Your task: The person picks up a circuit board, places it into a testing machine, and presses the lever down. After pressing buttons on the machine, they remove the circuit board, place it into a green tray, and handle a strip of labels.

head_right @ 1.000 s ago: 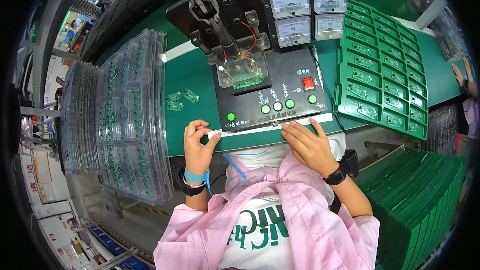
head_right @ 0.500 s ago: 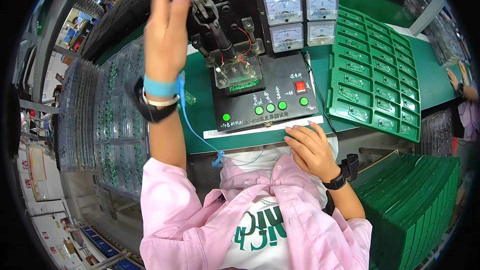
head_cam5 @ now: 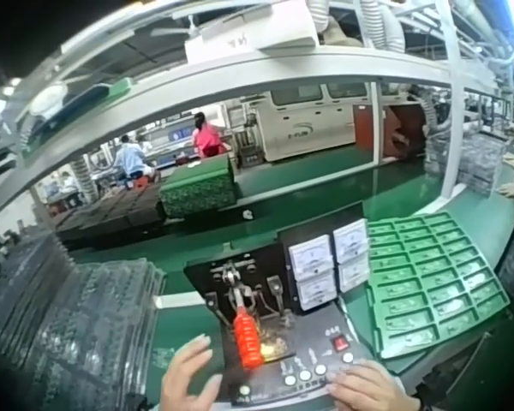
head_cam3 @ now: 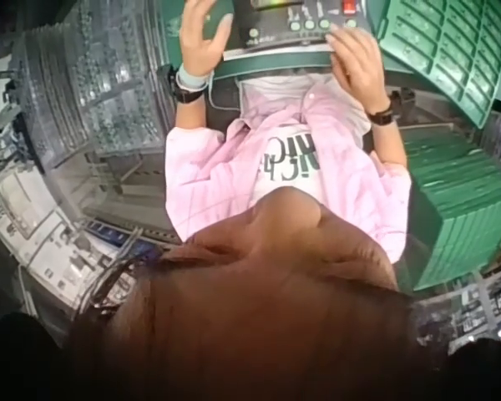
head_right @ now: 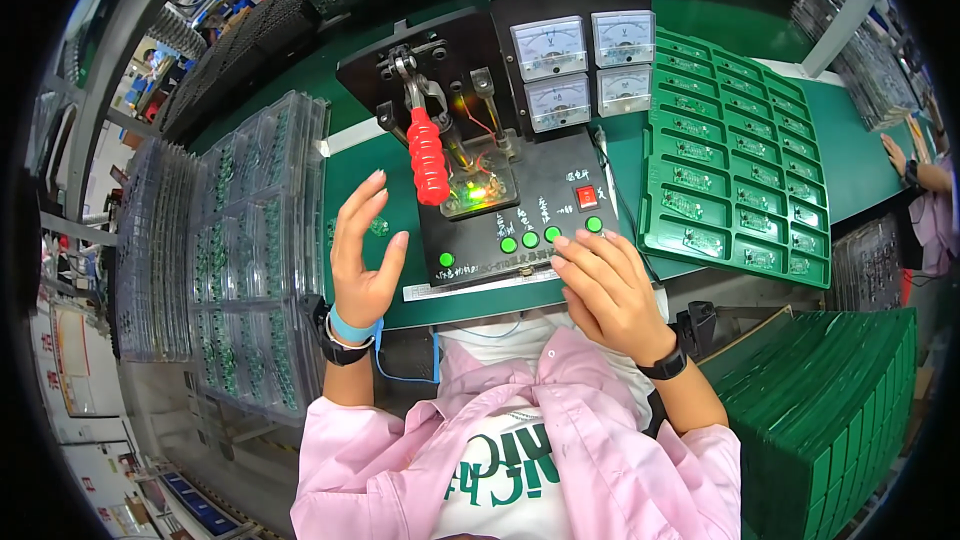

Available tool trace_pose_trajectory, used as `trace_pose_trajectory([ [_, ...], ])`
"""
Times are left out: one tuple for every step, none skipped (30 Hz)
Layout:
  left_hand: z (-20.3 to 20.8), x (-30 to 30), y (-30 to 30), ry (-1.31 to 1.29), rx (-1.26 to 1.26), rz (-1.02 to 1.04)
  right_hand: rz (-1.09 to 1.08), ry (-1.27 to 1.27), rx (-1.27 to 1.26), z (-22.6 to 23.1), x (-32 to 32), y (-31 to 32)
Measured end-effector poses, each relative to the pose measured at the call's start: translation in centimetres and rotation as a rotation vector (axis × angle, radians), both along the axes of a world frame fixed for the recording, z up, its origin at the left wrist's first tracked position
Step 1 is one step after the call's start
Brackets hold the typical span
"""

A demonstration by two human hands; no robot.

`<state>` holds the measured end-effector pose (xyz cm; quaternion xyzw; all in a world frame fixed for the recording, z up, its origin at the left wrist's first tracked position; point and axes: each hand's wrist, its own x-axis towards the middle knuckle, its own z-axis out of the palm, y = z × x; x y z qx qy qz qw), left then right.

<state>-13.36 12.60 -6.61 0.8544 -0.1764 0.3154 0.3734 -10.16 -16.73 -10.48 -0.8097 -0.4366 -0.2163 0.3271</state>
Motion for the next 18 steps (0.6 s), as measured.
trace_pose_trajectory([
  [-0.5, -0.4, 0.6, 0.065, -0.010, 0.055, 0.003, -0.004, 0.002, 0.1, -0.1, 0.6],
  [-0.9, -0.8, 1.2, 0.130, -0.020, 0.110, -0.006, -0.064, 0.058, -0.1, -0.2, 1.1],
  [-1.4, -0.9, 1.5, 0.125, -0.024, 0.098, -0.027, -0.125, 0.108, -0.4, -0.2, 1.4],
  [-1.8, -1.0, 1.7, 0.177, 0.005, 0.100, -0.049, -0.187, 0.158, -0.7, -0.3, 1.7],
  [-2.2, -1.1, 1.8, 0.229, 0.034, 0.101, -0.062, -0.194, 0.151, -1.3, -0.4, 2.1],
  [-2.5, -1.1, 1.8, 0.278, 0.064, 0.096, -0.066, -0.172, 0.147, -2.2, -0.5, 2.5],
  [-2.8, -1.2, 1.8, 0.270, 0.060, 0.075, -0.072, -0.151, 0.143, -3.1, -0.6, 2.7],
  [-3.2, -1.3, 1.9, 0.281, 0.084, 0.076, -0.080, -0.129, 0.139, -3.8, -0.5, 2.8],
  [-3.4, -1.4, 2.0, 0.291, 0.110, 0.083, -0.098, -0.138, 0.134, -4.3, -0.5, 2.9],
  [-3.6, -1.3, 2.0, 0.302, 0.138, 0.089, -0.122, -0.135, 0.025, -4.8, -0.6, 2.8],
  [-3.8, -1.3, 2.3, 0.299, 0.138, 0.077, -0.141, -0.126, -0.082, -5.2, -0.9, 3.0],
  [-4.0, -1.3, 2.5, 0.312, 0.136, 0.071, -0.158, -0.114, -0.188, -5.2, -1.0, 3.0],
  [-4.1, -1.2, 2.6, 0.325, 0.134, 0.066, -0.168, -0.114, -0.187, -5.2, -1.1, 3.0],
  [-4.2, -1.1, 2.7, 0.338, 0.133, 0.063, -0.171, -0.089, -0.184, -5.0, -1.2, 2.9],
  [-4.1, -0.9, 2.6, 0.338, 0.136, 0.056, -0.172, -0.063, -0.180, -4.9, -1.3, 2.9],
  [-4.0, -0.7, 2.6, 0.338, 0.138, 0.063, -0.166, -0.041, -0.175, -4.7, -1.2, 2.9],
  [-3.6, -0.6, 2.4, 0.338, 0.140, 0.072, -0.165, -0.042, -0.172, -4.7, -1.2, 2.9],
  [-3.2, -0.5, 2.3, 0.339, 0.142, 0.082, -0.160, -0.040, -0.167, -4.7, -1.2, 2.9],
])
